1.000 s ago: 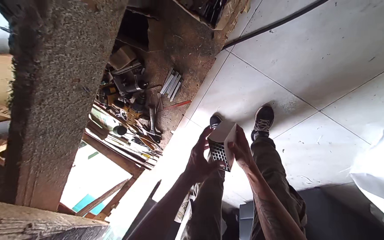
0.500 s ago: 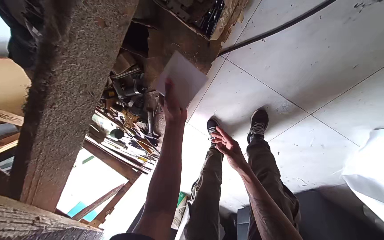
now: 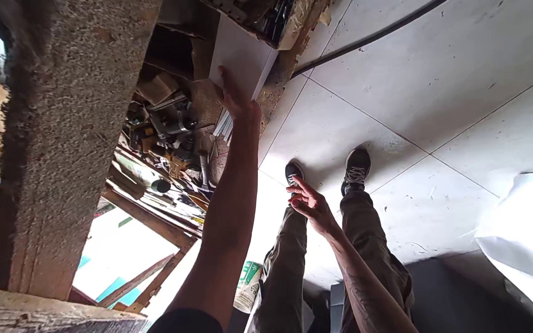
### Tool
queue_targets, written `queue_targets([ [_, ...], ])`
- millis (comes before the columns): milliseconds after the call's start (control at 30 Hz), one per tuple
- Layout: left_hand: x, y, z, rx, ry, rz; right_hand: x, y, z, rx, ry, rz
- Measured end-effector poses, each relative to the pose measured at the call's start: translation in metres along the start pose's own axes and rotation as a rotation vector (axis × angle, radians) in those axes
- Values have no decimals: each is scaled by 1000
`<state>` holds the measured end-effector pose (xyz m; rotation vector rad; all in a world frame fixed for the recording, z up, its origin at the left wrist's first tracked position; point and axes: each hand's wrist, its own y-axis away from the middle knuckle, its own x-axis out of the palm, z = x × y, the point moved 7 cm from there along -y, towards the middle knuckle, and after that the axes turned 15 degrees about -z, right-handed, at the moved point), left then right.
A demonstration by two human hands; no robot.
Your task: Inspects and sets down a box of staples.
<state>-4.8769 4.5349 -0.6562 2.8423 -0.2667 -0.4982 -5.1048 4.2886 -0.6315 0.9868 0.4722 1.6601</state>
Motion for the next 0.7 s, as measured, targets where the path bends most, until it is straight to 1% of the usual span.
queue_targets([
  [67,1,-2,4,47,-23,-6,1,1,0,8,1,14],
  [167,1,-4,6,110,-159,14,1,2,-2,16,17,18],
  [267,-6,-8,-7,264,-271,47,5,0,-6,34,25,26],
  [333,-24,1,-13,299,-291,114,4,3,-14,56,10,20],
  [400,-58,30,-23,309,-349,216,-6,10,-26,85,20,-21],
  [467,-114,75,-36,421,-560,367,-19,28,-40,106,138,-96],
  [500,-150,102,-38,468,-717,446,-27,41,-44,111,265,-131],
  [533,-191,131,-36,472,-877,549,-35,57,-43,111,427,-147],
  [567,-236,160,-32,438,-1012,678,-42,74,-40,101,592,-131],
  [633,-330,220,-23,296,-1343,994,-58,115,-26,80,902,-41],
  [667,-374,250,-24,171,-1553,1157,-68,139,-14,120,1040,2],
  [700,-408,280,-27,-12,-1765,1272,-78,162,-1,162,1143,13],
])
